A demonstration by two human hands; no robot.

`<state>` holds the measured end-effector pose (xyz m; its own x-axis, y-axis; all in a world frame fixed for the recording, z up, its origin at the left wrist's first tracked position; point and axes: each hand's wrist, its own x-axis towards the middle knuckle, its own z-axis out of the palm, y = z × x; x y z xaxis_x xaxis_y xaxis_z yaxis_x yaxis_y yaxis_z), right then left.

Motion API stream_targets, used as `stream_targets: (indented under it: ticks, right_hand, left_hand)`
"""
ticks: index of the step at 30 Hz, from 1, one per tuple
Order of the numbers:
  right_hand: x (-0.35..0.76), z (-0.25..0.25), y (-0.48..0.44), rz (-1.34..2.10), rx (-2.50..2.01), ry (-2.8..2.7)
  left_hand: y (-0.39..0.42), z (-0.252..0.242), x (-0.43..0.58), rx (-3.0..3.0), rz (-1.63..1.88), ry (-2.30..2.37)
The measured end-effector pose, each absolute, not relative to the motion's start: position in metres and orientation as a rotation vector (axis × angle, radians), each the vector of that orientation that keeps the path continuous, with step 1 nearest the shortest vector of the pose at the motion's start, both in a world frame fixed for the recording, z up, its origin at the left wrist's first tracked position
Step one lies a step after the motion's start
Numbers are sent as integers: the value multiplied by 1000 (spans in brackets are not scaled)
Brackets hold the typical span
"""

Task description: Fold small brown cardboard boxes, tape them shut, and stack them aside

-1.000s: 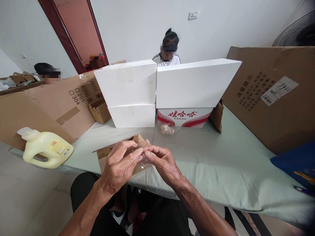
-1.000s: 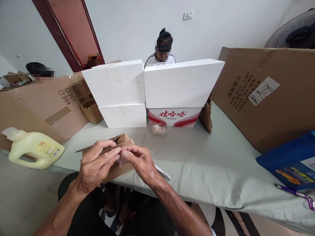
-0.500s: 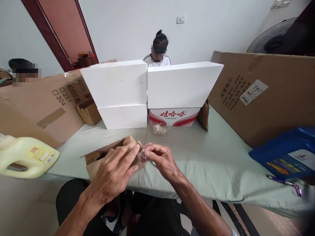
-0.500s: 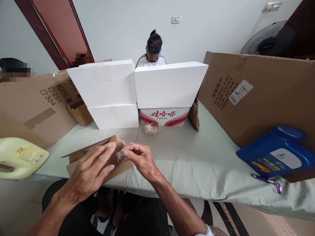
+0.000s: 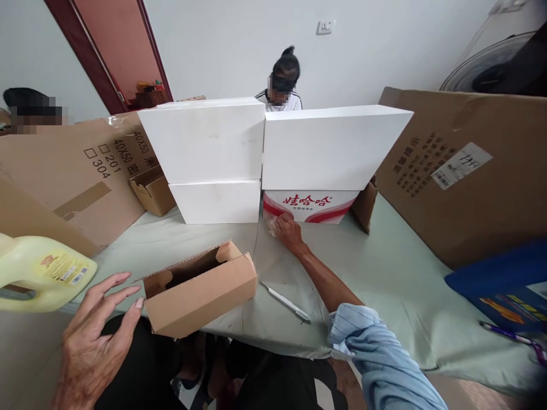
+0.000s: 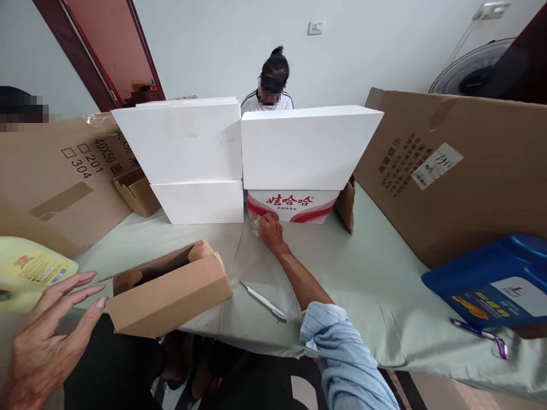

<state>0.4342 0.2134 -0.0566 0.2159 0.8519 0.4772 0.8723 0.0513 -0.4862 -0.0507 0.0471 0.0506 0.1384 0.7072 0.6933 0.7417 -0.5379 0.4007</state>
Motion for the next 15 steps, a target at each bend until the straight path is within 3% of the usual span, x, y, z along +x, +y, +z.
stream_targets:
  ticks: [5,15]
  right_hand:
    - [435,-82,212,-43,-1847,-1731]
    - [456,-76,217,-207,-1852,-1774]
  left_hand:
    - [61,37,-59,-2499,-1330,-1612]
    - [71,24,-52,-2592,-1287,-1624]
